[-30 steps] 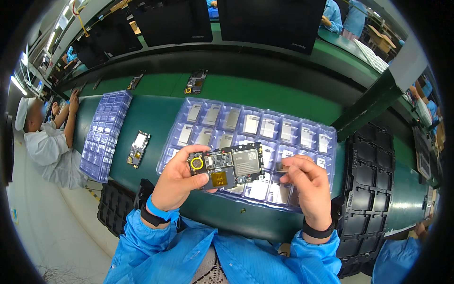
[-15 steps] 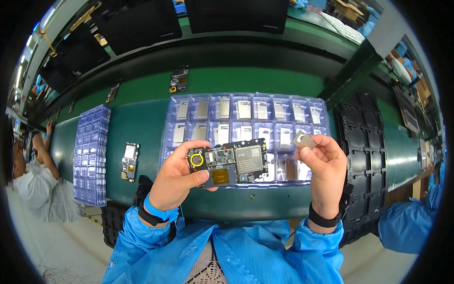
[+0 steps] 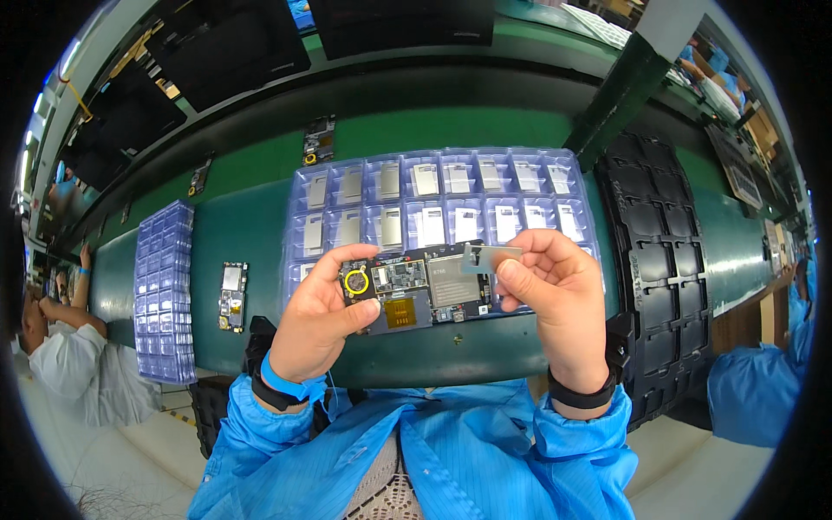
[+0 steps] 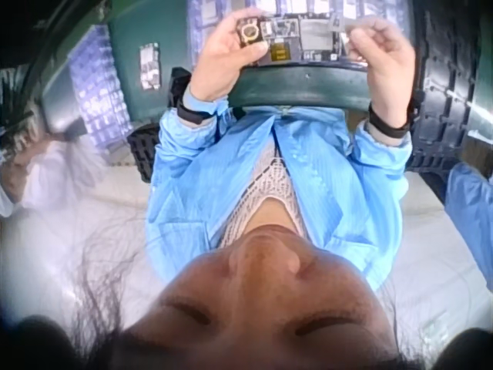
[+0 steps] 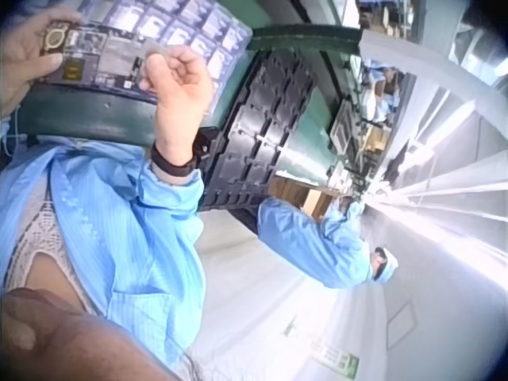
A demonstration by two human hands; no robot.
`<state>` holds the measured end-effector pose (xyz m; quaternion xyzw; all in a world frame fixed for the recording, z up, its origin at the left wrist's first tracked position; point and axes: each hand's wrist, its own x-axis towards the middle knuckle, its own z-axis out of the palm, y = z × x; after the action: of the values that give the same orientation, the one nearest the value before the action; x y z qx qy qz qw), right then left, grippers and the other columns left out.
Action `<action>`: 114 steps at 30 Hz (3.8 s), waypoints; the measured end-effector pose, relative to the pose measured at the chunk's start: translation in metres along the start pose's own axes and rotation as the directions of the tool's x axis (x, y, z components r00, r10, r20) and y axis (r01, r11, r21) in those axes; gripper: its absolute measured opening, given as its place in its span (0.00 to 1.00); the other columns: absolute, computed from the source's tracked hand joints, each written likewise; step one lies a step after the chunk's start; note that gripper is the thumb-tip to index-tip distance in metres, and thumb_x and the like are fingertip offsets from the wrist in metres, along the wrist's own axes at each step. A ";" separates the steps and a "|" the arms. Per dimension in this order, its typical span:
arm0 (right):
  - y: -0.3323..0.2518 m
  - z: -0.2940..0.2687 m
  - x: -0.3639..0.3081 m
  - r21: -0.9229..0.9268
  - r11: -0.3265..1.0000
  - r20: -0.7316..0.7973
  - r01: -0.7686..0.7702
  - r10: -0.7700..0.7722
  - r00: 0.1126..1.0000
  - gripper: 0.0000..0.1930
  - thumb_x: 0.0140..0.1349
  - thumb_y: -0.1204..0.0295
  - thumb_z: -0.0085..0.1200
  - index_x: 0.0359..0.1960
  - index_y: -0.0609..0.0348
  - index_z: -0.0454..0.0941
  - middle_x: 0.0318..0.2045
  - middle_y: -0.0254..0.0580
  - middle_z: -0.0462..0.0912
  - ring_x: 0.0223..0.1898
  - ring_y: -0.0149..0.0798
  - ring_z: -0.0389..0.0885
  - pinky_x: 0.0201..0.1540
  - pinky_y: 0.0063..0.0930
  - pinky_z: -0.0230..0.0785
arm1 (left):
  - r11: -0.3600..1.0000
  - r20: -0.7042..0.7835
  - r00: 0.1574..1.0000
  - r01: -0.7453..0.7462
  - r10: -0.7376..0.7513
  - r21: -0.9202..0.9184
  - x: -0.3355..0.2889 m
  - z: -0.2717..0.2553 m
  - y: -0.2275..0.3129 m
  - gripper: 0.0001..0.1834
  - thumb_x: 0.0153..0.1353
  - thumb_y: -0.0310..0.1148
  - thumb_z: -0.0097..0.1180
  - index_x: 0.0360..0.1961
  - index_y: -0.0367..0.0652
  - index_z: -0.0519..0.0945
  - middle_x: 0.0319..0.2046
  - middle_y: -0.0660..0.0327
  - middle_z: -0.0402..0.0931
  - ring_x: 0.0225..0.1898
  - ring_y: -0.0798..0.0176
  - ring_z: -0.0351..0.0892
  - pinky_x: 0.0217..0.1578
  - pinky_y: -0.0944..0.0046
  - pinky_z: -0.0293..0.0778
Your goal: Assembling components onto printed circuit boards at a manufacturing workstation.
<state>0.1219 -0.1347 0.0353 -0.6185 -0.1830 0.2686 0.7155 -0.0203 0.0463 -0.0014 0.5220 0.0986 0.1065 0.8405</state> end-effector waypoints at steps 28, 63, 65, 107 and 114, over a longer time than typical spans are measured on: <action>0.019 0.018 0.022 -0.138 0.989 0.101 0.052 -0.038 0.994 0.05 0.52 0.79 0.57 0.31 0.65 0.77 0.22 0.31 0.78 0.21 0.16 0.70 0.23 0.10 0.63 | 0.998 -0.079 0.996 0.053 -0.051 0.024 0.018 0.038 0.006 0.24 0.54 0.15 0.48 0.53 0.38 0.61 0.43 0.59 0.70 0.44 0.70 0.70 0.45 0.71 0.69; 0.022 0.021 0.022 -0.169 0.985 0.045 0.044 -0.037 0.998 0.04 0.53 0.79 0.56 0.30 0.66 0.75 0.22 0.31 0.77 0.23 0.17 0.71 0.25 0.10 0.64 | 0.991 -0.102 0.988 0.125 -0.119 0.047 0.020 0.039 0.008 0.24 0.54 0.18 0.52 0.52 0.40 0.63 0.39 0.63 0.71 0.40 0.74 0.69 0.42 0.73 0.68; 0.026 0.023 0.022 -0.159 0.984 0.035 0.076 -0.072 0.997 0.04 0.53 0.79 0.56 0.30 0.66 0.76 0.22 0.31 0.77 0.23 0.18 0.71 0.25 0.11 0.64 | 0.996 -0.110 0.992 0.076 -0.070 0.055 0.021 0.039 0.007 0.22 0.55 0.19 0.52 0.51 0.40 0.63 0.38 0.64 0.71 0.38 0.75 0.69 0.39 0.75 0.67; 0.015 0.015 0.022 -0.275 0.924 0.050 0.265 -0.262 0.964 0.15 0.42 0.80 0.64 0.32 0.65 0.74 0.29 0.39 0.70 0.30 0.31 0.78 0.32 0.19 0.76 | 0.967 -0.175 0.971 -0.121 0.162 0.225 0.020 0.050 -0.002 0.13 0.56 0.20 0.51 0.42 0.40 0.66 0.33 0.64 0.70 0.34 0.76 0.68 0.34 0.76 0.66; 0.017 0.014 0.022 -0.329 0.889 0.045 0.318 -0.321 0.946 0.13 0.42 0.81 0.63 0.30 0.65 0.74 0.29 0.39 0.69 0.29 0.31 0.78 0.31 0.19 0.76 | 0.945 -0.235 0.947 -0.148 0.220 0.291 0.021 0.056 -0.005 0.11 0.56 0.21 0.52 0.40 0.39 0.67 0.31 0.65 0.70 0.30 0.77 0.67 0.31 0.77 0.64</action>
<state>0.1281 -0.1088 0.0198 -0.6929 -0.3208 0.1093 0.6365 0.0157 0.0023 0.0171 0.6197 0.1738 0.2393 0.7270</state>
